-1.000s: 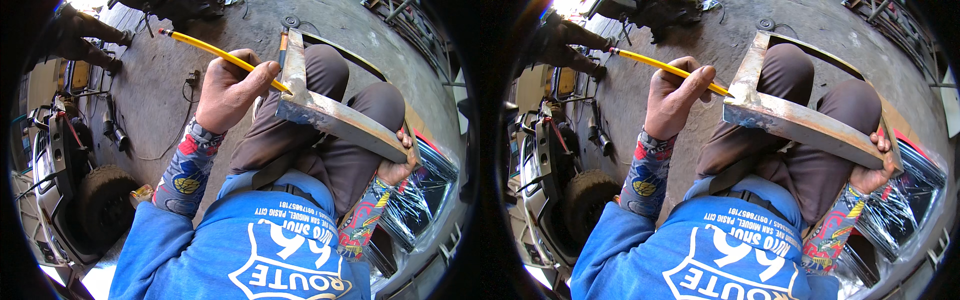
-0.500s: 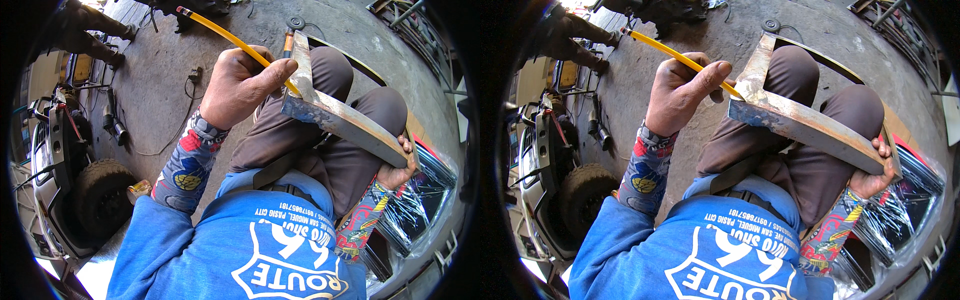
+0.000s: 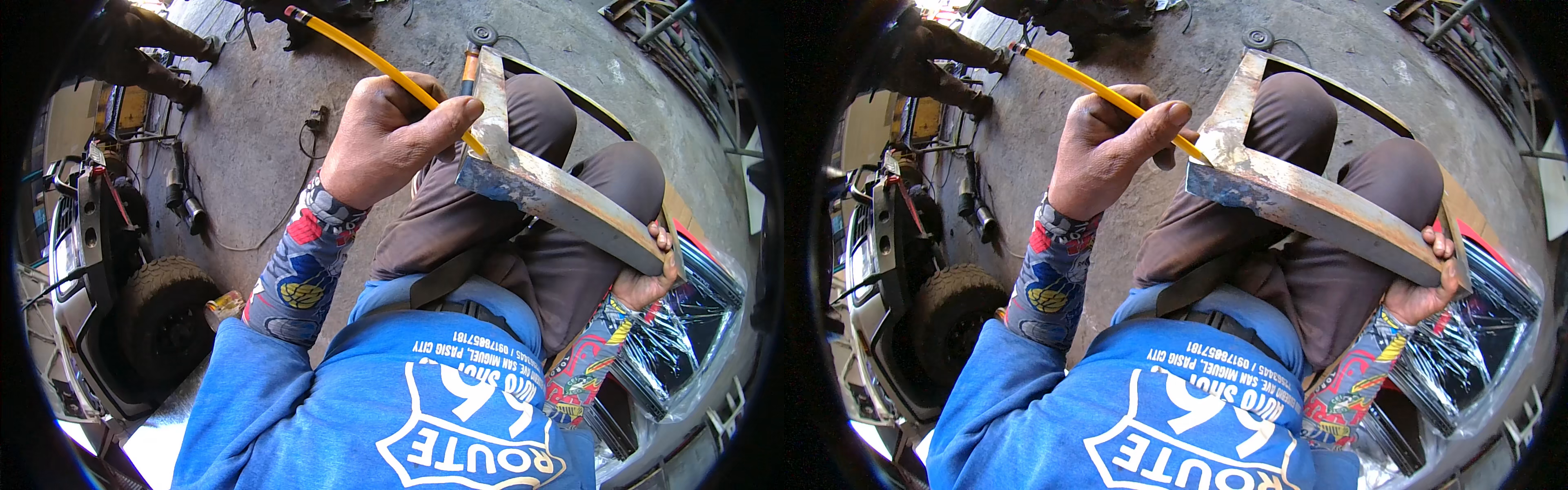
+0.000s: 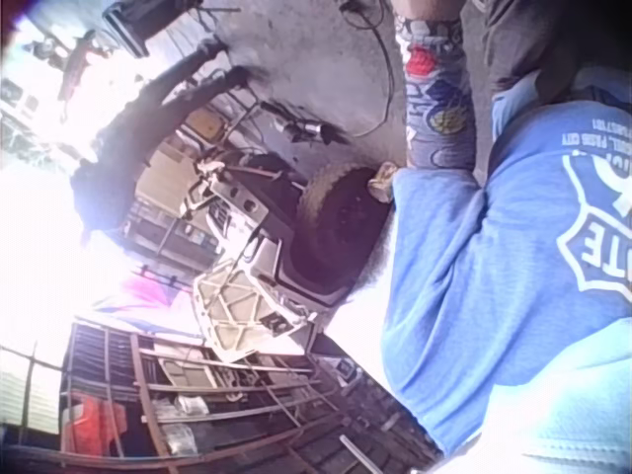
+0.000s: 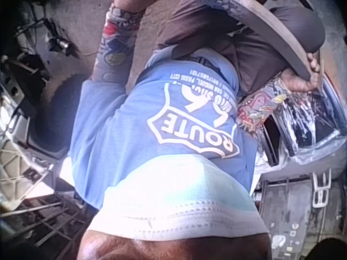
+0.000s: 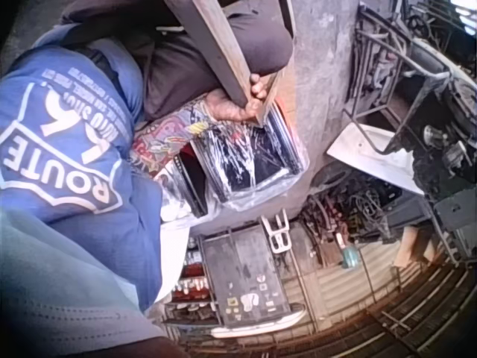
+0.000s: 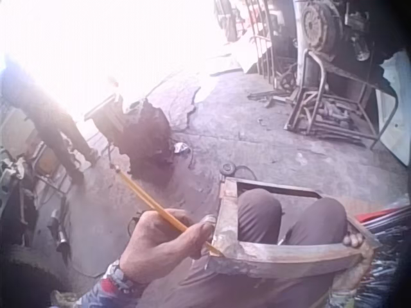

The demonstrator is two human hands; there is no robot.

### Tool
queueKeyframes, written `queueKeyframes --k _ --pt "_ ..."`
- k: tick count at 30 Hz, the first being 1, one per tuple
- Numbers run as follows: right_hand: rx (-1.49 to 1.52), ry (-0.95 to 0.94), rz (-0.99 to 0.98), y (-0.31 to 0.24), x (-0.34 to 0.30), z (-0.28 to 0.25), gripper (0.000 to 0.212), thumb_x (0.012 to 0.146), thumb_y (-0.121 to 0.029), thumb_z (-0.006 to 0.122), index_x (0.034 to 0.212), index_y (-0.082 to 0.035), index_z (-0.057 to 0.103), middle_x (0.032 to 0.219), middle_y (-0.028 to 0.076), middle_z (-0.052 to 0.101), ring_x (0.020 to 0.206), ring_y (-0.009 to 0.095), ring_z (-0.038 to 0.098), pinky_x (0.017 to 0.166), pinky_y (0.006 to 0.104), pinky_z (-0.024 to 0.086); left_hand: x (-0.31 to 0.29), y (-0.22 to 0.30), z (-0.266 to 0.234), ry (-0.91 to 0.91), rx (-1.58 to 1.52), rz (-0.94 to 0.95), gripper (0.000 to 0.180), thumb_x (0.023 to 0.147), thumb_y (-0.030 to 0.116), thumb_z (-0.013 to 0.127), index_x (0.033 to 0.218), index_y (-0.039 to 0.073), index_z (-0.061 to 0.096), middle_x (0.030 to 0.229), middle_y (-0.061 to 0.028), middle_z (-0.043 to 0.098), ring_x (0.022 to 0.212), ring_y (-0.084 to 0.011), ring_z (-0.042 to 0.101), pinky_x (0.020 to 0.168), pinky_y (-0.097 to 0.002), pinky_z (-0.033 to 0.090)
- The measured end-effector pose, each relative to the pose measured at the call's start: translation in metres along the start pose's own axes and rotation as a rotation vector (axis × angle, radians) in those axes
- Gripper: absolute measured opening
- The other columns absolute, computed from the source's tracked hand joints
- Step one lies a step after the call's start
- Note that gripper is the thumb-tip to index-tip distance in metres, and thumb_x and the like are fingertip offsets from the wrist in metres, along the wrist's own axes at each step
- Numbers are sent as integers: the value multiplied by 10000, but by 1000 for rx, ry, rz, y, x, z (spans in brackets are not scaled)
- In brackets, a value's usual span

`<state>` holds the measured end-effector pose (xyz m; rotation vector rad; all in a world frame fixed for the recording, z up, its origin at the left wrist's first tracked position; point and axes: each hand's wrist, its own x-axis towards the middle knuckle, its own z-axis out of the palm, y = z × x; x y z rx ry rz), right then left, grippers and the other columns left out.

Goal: The person uses an angle grinder to smooth a metal frame, then marks it with a pencil and ruler. The person measures and marks multiple edges of the frame while sitting on the floor.

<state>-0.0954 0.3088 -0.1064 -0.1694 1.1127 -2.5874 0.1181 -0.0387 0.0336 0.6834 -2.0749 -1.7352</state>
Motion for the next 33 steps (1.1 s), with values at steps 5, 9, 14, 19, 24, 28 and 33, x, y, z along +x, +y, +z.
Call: queueKeyframes --k 5,9,14,19,24,28,33 --pt "3 -22 4 0 1 -3 329 902 -263 702 1074 -49 521 1041 74 522 1150 271 507 1089 434 375 3 1 3 0 69 -33 334 970 278 737 947 -55 751 724 -87 707 607 -111 654 549 -241 519" --pt "18 -29 10 0 1 -4 329 904 -267 702 1076 -53 521 1045 71 523 1156 271 504 1091 438 373 -1 2 2 14 69 -12 340 973 278 729 929 -59 750 720 -97 710 611 -119 666 557 -241 528" --pt "12 -37 8 1 0 -6 337 904 -275 702 1085 -55 521 1049 72 522 1158 274 500 1094 442 370 2 -1 8 64 105 -12 329 969 262 736 921 -63 750 729 -105 720 619 -126 677 563 -247 540" --pt "58 -58 21 1 0 -8 340 905 -273 700 1096 -56 520 1055 73 522 1167 278 493 1098 442 365 1 3 2 11 57 0 311 964 245 743 910 -61 750 732 -106 724 615 -126 674 558 -246 536" --pt "59 -63 24 2 0 -8 338 910 -265 690 1108 -58 509 1054 72 518 1176 282 482 1101 442 358 2 2 3 15 87 24 299 963 234 738 883 -54 749 711 -101 719 600 -127 669 549 -240 532" --pt "83 -70 38 3 1 -7 337 909 -262 685 1106 -62 501 1048 69 514 1170 282 480 1103 442 352 5 2 8 60 151 1 308 962 243 740 878 -53 748 696 -98 713 594 -128 670 548 -238 536" --pt "92 -52 18 3 0 -7 341 903 -265 692 1098 -63 499 1044 72 511 1167 283 476 1103 440 350 0 7 1 -20 67 11 313 958 247 739 881 -56 749 690 -97 710 590 -133 671 552 -240 540"
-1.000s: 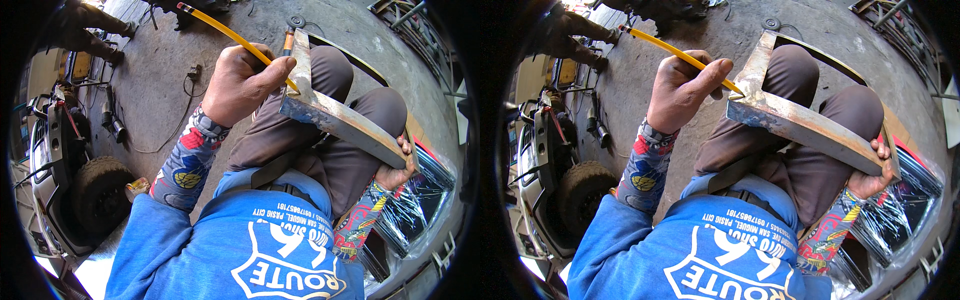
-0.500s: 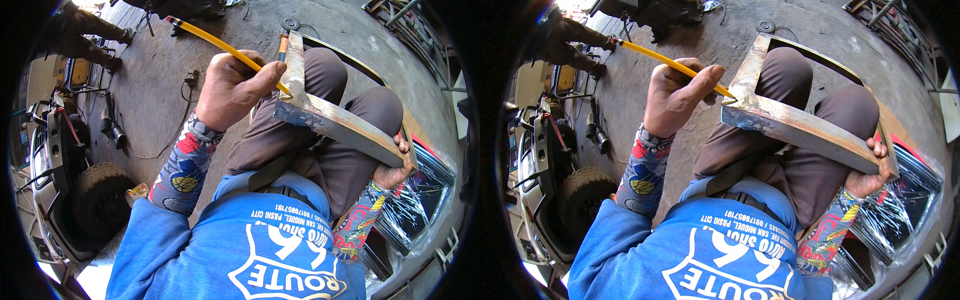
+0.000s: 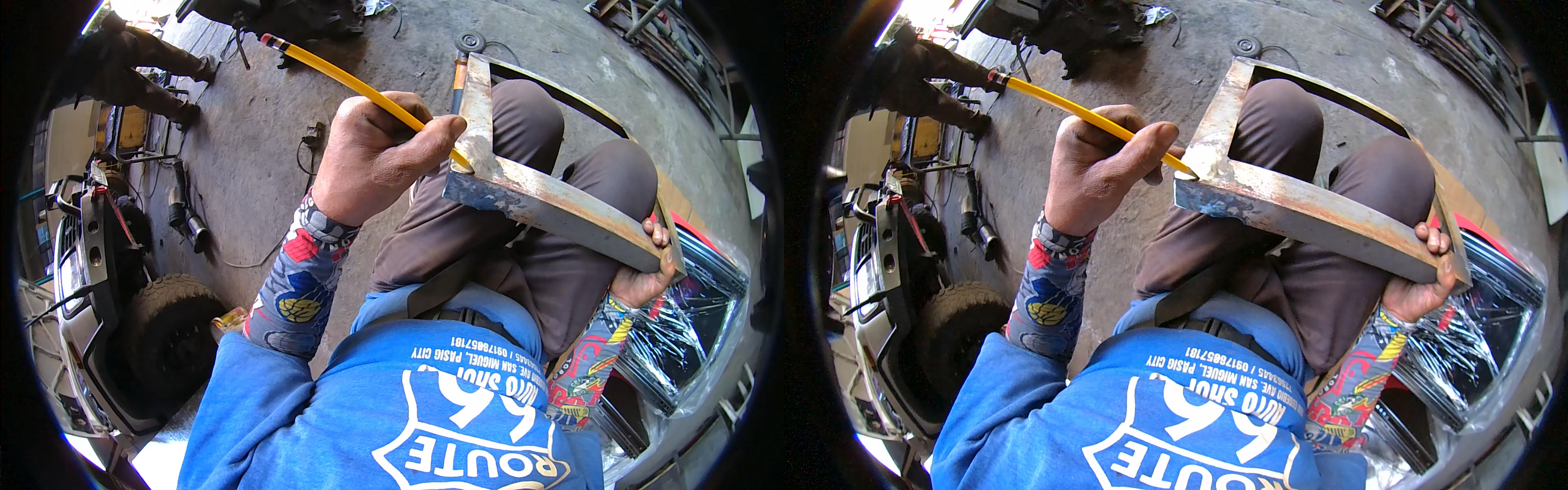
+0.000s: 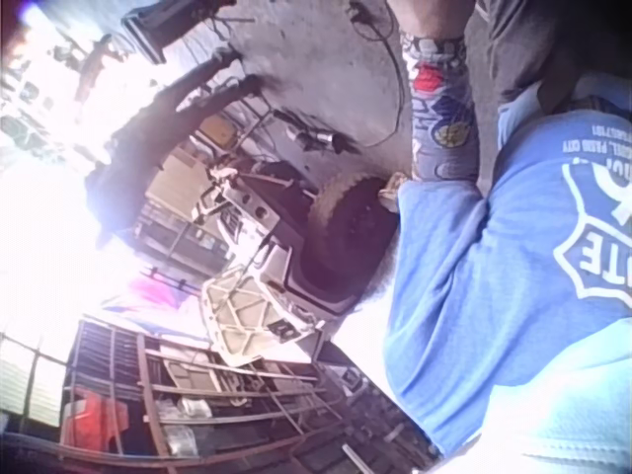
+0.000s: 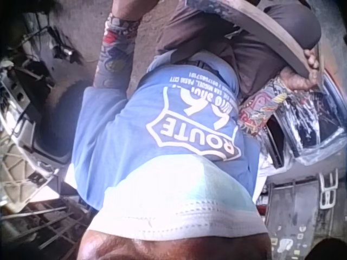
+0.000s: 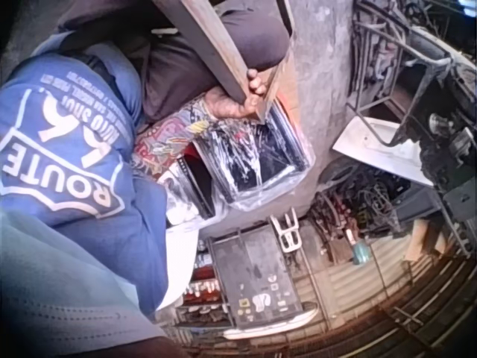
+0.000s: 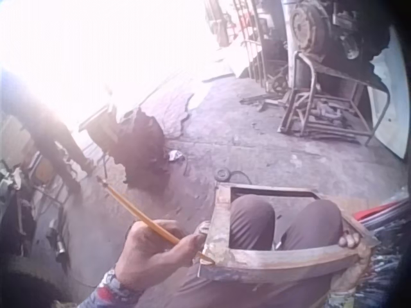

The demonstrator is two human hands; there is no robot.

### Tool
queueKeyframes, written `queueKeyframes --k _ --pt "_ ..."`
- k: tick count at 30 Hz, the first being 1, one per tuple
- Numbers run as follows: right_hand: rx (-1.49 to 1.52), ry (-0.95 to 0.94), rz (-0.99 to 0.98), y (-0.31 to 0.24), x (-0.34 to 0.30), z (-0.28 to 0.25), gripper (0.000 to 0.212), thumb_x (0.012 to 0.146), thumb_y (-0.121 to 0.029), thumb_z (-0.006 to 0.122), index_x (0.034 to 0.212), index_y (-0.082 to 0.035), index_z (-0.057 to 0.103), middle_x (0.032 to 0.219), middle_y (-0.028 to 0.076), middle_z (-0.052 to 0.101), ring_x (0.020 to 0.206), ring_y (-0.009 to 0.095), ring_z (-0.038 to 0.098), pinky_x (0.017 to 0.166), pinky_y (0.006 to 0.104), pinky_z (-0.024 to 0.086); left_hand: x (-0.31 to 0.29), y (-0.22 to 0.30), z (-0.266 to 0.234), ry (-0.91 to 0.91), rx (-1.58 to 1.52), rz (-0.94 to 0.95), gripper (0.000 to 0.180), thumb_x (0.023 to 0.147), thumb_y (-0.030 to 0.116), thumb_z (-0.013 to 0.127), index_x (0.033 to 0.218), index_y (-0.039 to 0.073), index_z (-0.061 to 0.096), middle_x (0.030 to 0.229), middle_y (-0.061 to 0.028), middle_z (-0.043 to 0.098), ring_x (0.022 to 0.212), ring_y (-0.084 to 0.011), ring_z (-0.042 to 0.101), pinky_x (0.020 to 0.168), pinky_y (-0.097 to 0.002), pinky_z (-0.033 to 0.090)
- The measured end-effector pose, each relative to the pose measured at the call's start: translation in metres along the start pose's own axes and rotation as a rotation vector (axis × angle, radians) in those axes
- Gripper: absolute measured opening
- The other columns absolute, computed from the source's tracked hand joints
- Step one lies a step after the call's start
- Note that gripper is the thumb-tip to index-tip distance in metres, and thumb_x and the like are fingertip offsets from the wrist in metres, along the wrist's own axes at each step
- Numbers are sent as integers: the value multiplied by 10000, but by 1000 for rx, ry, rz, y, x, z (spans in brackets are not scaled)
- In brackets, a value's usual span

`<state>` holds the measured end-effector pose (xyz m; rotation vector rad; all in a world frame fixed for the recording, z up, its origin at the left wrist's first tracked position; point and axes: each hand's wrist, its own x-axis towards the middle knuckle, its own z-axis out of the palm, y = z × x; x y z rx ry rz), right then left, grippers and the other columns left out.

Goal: The person uses an angle grinder to smooth a metal frame, then marks it with a pencil and ruler. The person measures and marks multiple edges of the frame while sitting on the floor.

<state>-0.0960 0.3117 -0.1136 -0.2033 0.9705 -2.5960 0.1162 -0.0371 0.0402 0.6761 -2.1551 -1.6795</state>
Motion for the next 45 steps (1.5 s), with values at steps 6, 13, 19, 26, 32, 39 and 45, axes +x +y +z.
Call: queueKeyframes --k 6,13,19,26,32,39,45 --pt "17 1 5 0 0 1 355 890 -260 706 1097 -67 492 1035 68 500 1147 279 473 1096 434 352 1 -2 10 108 97 -26 310 956 236 738 846 -53 745 679 -88 706 577 -120 656 530 -246 518" --pt "27 -16 17 0 0 2 349 887 -257 703 1092 -76 486 1030 66 492 1135 272 467 1087 429 356 -2 3 7 43 61 18 321 959 237 734 828 -56 739 663 -76 694 572 -104 643 516 -245 498" --pt "29 -18 18 0 -1 2 350 888 -262 704 1093 -79 487 1034 64 493 1137 268 465 1088 425 357 -1 3 13 103 191 35 304 954 215 738 807 -51 730 626 -76 674 538 -100 621 489 -250 481" --pt "-1 -26 -1 -1 -1 1 336 899 -253 698 1099 -77 493 1042 64 494 1148 269 465 1094 427 352 -1 0 14 119 238 86 302 944 205 742 772 -41 713 610 -75 664 529 -94 616 484 -250 479" --pt "-1 -34 -3 -1 -1 -1 335 904 -254 697 1105 -76 497 1042 60 495 1150 268 467 1094 430 352 -1 -1 11 76 148 116 291 944 198 739 785 -44 719 604 -68 653 524 -92 609 475 -252 476" --pt "22 -54 12 -1 0 -1 327 906 -251 692 1107 -73 504 1047 59 500 1159 265 469 1095 435 355 -1 -1 13 115 219 51 285 949 194 733 796 -47 723 616 -72 661 523 -98 607 472 -247 472" --pt "-10 -30 6 -1 0 -2 326 900 -255 697 1097 -75 509 1044 61 506 1158 266 480 1092 436 362 -3 6 5 9 253 -2 281 958 254 764 911 -22 752 746 -89 735 633 -125 706 577 -226 574"
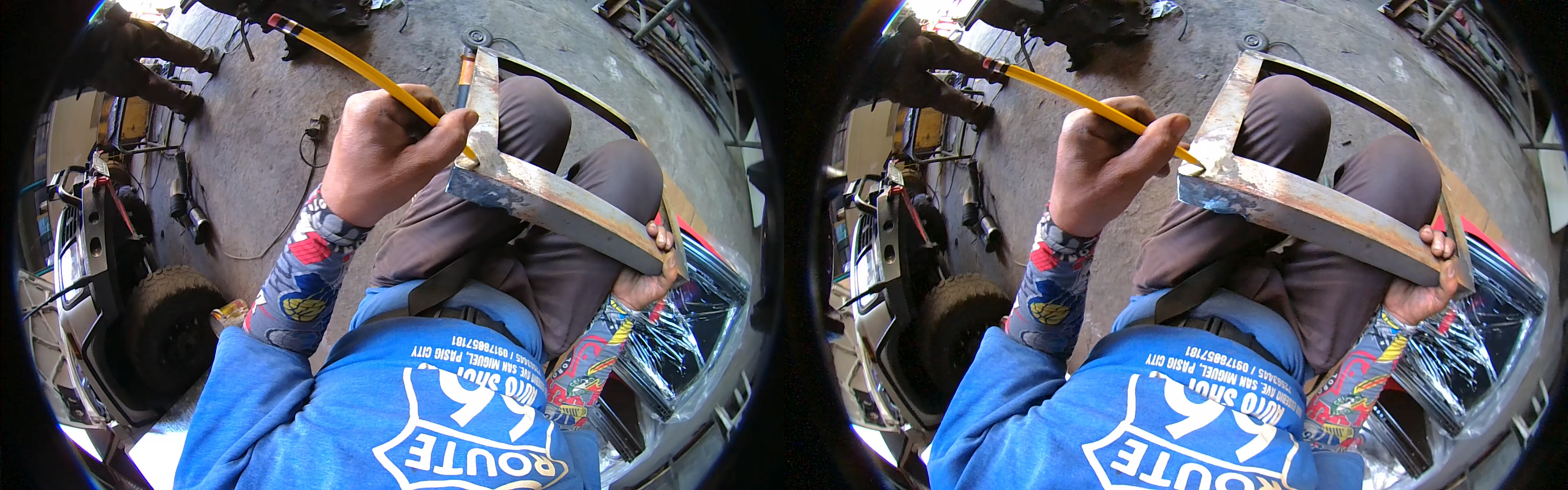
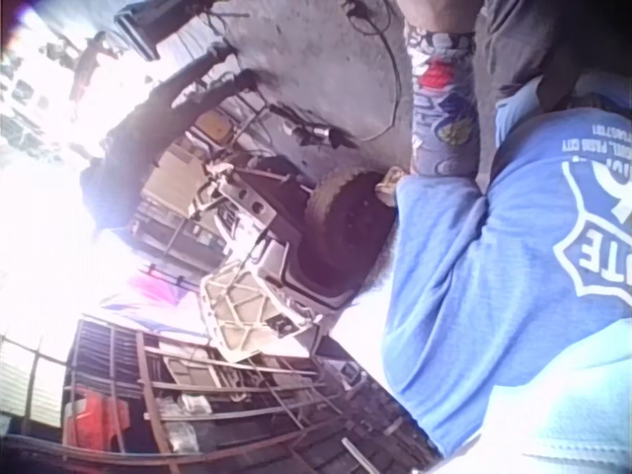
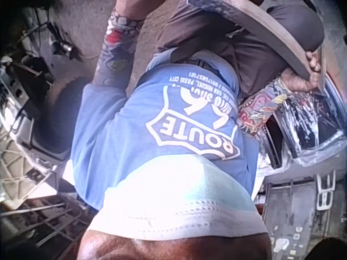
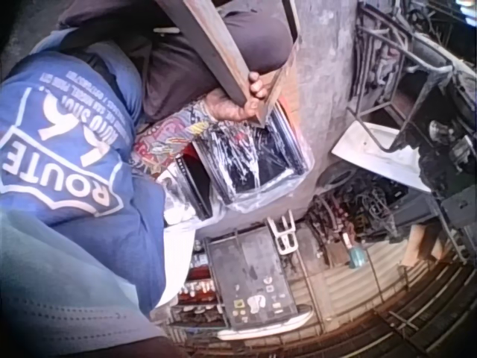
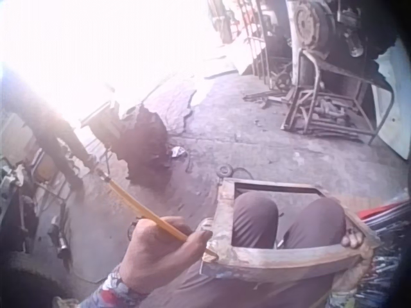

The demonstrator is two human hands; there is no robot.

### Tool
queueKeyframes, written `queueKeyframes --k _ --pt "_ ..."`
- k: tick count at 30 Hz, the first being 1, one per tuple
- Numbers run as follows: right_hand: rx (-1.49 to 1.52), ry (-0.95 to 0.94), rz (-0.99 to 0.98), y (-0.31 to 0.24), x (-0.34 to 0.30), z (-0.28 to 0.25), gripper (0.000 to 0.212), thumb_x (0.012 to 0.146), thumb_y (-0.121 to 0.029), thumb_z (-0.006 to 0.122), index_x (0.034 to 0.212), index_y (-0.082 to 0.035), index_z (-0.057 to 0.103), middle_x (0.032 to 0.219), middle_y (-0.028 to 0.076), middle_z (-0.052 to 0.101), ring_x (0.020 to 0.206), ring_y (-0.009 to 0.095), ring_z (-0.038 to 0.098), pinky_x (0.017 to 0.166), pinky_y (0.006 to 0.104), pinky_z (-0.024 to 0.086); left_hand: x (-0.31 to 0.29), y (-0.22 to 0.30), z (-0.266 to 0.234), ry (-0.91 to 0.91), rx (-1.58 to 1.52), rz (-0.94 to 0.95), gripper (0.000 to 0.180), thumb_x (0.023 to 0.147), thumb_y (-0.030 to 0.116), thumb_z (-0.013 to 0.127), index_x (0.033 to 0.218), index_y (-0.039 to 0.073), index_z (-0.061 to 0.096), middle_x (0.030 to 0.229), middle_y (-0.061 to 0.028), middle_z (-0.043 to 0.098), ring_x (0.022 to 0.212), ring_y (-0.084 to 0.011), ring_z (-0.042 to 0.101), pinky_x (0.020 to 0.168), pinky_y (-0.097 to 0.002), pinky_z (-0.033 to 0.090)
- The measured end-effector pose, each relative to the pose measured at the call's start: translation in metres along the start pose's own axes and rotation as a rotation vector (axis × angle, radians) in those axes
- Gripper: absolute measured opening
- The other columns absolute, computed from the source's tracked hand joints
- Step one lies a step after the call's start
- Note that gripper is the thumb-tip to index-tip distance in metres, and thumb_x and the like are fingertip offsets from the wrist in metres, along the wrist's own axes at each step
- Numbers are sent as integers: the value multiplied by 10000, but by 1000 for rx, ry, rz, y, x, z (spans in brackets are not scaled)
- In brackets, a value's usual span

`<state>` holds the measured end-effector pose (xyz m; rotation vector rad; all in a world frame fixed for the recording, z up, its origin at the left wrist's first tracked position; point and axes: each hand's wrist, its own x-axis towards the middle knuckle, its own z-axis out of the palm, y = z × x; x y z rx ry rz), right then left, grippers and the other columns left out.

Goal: The person uses an angle grinder to smooth a metal frame, then marks it with a pencil and ruler. The person measures and marks multiple edges of the frame while sitting on the floor.

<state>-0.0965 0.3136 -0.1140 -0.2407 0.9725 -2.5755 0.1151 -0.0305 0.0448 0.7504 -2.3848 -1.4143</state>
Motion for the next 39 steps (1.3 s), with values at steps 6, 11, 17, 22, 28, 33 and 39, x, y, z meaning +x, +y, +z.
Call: queueKeyframes --k 6,11,17,22,28,33,39 --pt "-14 10 -3 -1 0 -1 329 897 -263 699 1088 -73 509 1045 65 512 1160 273 488 1096 440 363 -1 -1 4 38 -141 108 311 956 224 744 796 -41 719 617 -77 670 535 -98 632 472 -244 478" --pt "1 -2 -4 0 0 -2 326 900 -262 694 1090 -71 512 1045 71 517 1172 280 488 1101 444 359 1 -4 2 20 -125 99 310 952 216 739 790 -47 714 608 -81 665 528 -104 631 473 -254 482" --pt "3 -11 -3 0 0 -1 317 903 -261 690 1085 -74 510 1039 70 516 1172 279 490 1100 448 357 4 -3 7 39 22 1 276 974 242 745 925 -29 741 759 -86 730 623 -116 681 564 -224 545" --pt "12 -16 8 0 -1 1 312 902 -258 691 1078 -75 509 1031 64 511 1157 274 488 1094 445 360 2 -3 -2 -32 -186 -25 301 975 232 710 839 -36 716 665 -57 670 583 -100 638 516 -263 507" --pt "44 -15 12 2 -3 2 333 896 -253 700 1095 -78 498 1023 60 499 1128 270 471 1100 431 350 14 -35 -3 258 -448 -70 309 1045 246 539 976 -9 698 828 -85 727 749 -149 696 664 -274 537" --pt "25 -45 -21 2 -5 12 324 900 -251 694 1082 -88 482 1000 52 470 1100 260 462 1085 429 348 65 -92 5 8 -527 -552 327 1017 201 495 1180 -12 682 1127 -147 741 949 -264 744 825 -380 591" --pt "-70 -77 -69 -8 -12 29 342 882 -250 731 1070 -97 489 988 49 504 1059 245 509 1073 430 388 141 -152 66 -257 -702 -915 367 1028 342 539 1172 38 684 1110 -145 747 937 -279 732 871 -427 573"
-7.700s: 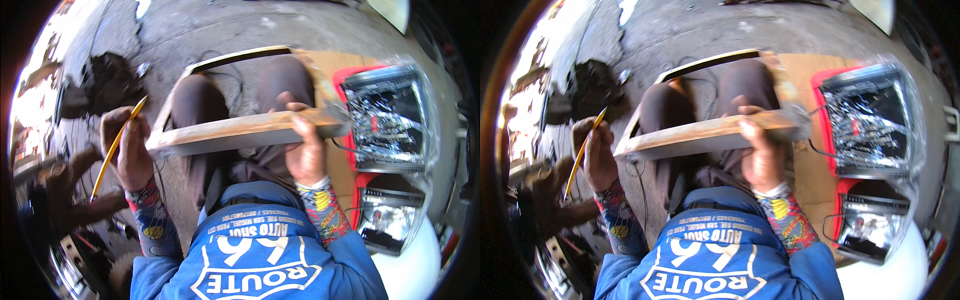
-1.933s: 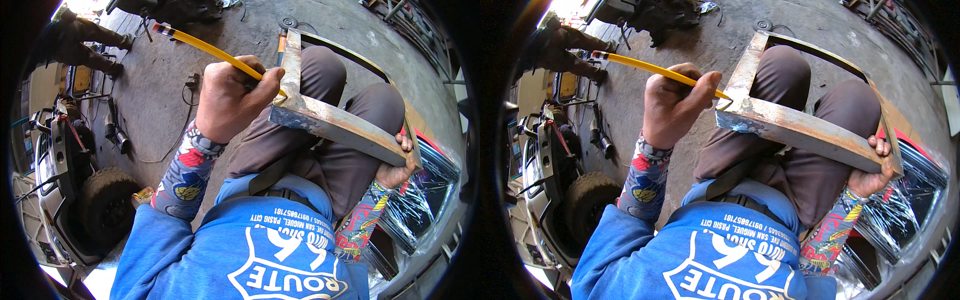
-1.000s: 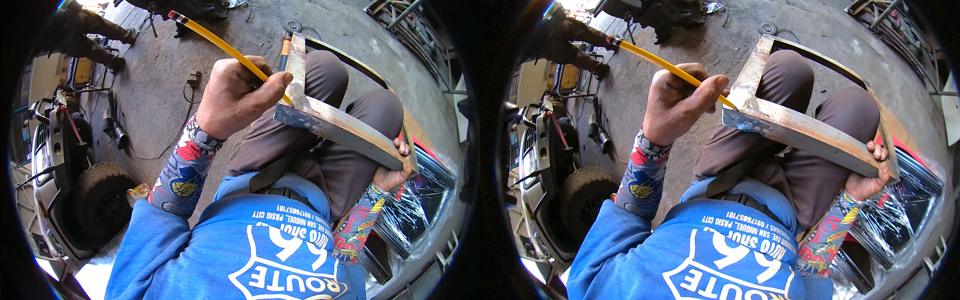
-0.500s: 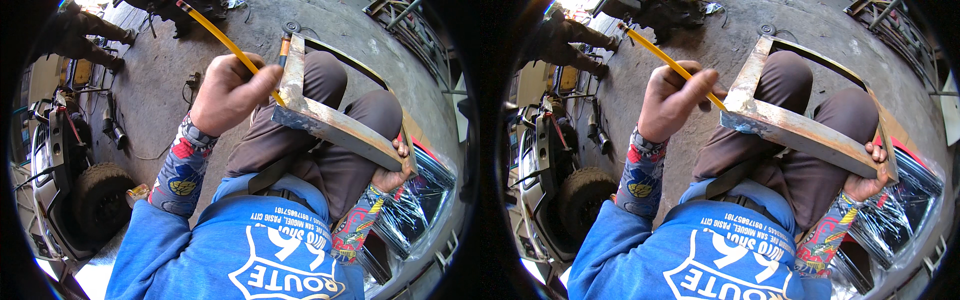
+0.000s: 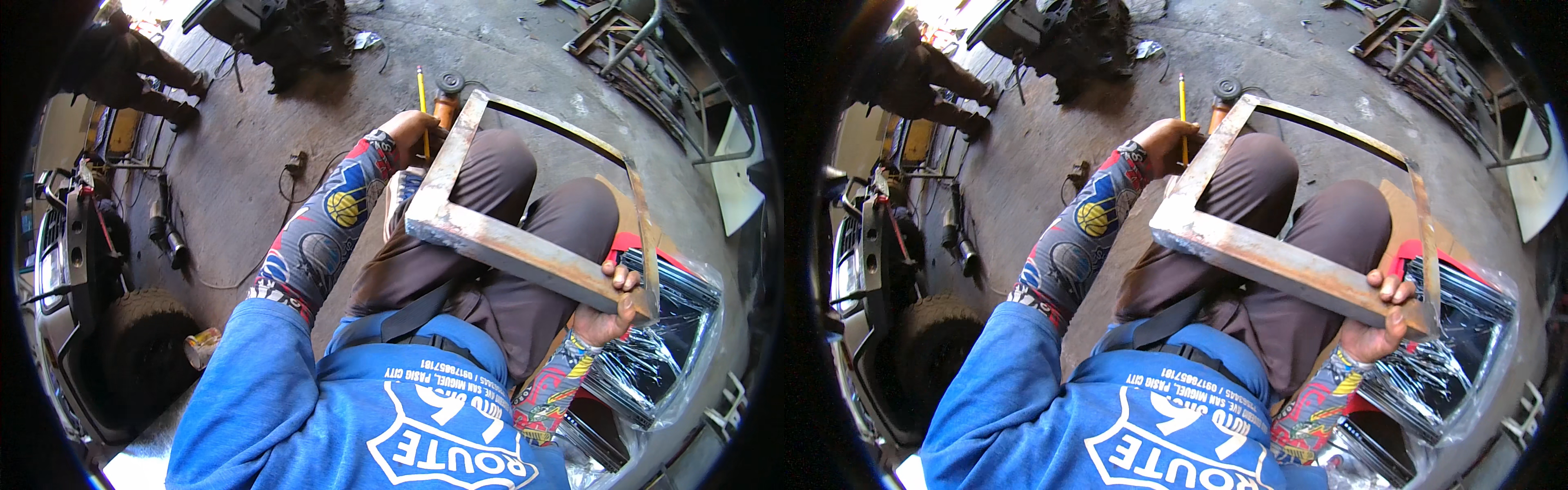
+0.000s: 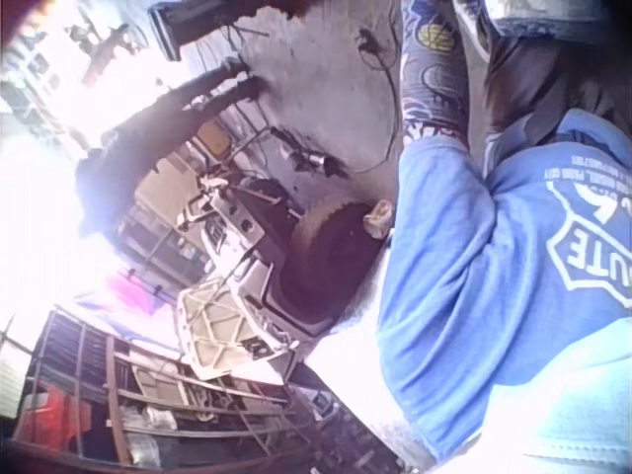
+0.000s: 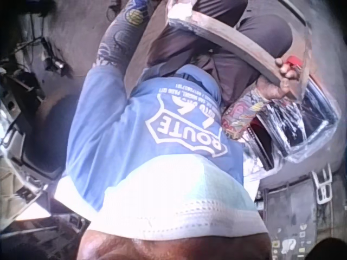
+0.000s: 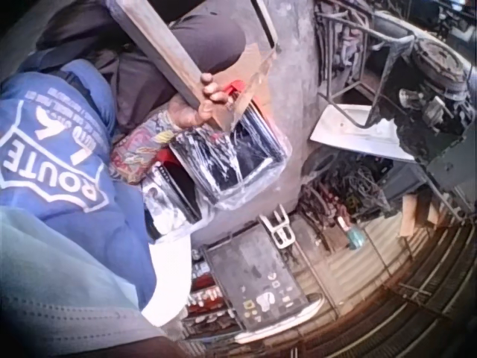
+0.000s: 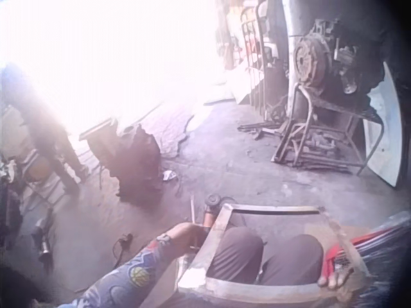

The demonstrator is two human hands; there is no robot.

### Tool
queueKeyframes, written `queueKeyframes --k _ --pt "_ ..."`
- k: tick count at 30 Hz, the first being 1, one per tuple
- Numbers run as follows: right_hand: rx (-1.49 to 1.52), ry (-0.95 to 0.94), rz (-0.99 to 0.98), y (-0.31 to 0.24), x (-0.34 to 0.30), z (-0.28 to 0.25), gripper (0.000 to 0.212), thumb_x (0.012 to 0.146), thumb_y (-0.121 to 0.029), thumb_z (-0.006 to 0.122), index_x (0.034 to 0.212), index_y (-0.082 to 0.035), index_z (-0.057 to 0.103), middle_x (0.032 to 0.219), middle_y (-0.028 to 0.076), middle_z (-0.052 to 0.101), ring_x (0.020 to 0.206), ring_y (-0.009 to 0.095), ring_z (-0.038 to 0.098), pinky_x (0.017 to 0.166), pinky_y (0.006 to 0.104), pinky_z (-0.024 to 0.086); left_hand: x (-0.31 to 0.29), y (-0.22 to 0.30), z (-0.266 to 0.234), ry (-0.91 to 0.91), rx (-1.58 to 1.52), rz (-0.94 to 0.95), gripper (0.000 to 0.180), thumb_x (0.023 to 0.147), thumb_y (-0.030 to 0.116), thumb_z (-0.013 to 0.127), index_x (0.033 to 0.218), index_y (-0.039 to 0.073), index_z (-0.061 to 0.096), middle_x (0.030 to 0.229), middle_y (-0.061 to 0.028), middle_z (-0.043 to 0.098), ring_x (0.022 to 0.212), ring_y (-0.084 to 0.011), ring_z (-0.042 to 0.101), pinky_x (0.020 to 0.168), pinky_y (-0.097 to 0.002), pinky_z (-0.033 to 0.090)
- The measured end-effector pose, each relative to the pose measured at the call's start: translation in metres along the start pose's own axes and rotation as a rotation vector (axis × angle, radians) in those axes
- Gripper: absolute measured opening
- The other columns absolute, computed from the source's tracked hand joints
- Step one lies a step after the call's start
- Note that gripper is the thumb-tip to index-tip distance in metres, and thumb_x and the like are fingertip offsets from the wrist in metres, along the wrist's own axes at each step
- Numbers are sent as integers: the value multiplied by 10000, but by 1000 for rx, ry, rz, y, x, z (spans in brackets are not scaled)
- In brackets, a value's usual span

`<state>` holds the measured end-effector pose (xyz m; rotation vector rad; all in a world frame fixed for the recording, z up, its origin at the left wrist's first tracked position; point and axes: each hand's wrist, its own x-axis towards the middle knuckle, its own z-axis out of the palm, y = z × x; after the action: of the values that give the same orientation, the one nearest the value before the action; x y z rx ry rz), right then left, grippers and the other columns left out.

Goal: The person uses an angle grinder to smooth a metal frame, then marks it with a pencil and ruler. The person measures and marks multiple edges of the frame while sitting on the floor.

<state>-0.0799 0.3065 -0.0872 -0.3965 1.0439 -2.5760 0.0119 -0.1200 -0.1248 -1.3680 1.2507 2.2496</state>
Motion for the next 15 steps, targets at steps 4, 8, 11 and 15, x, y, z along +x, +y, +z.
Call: queueKeyframes --k 4,8,11,15 --pt "-67 -99 13 -7 0 12 379 882 -237 761 1108 -98 490 1058 64 527 1184 308 521 1102 465 382 34 7 29 25 -49 -21 355 1037 291 513 1187 10 670 1080 -172 746 900 -303 724 861 -404 560" --pt "-77 -107 41 -32 -40 33 466 861 -258 818 1157 -111 490 1149 77 589 1234 353 589 1112 535 441 -5 7 43 251 559 374 452 1005 382 601 1053 -57 698 820 -77 688 735 -144 627 649 -354 486" --pt "35 -165 88 -38 -87 39 489 867 -208 828 1234 -126 516 1388 112 585 1359 431 520 1157 607 389 -41 3 48 255 595 470 429 1058 385 543 979 -12 686 767 36 575 687 -80 490 592 -318 417" --pt "209 -144 272 -29 -144 39 494 889 -65 782 1316 -147 547 1528 90 511 1457 423 412 1169 675 351 -74 1 41 260 619 625 355 1083 321 543 952 16 668 781 70 543 714 -53 461 600 -276 395"
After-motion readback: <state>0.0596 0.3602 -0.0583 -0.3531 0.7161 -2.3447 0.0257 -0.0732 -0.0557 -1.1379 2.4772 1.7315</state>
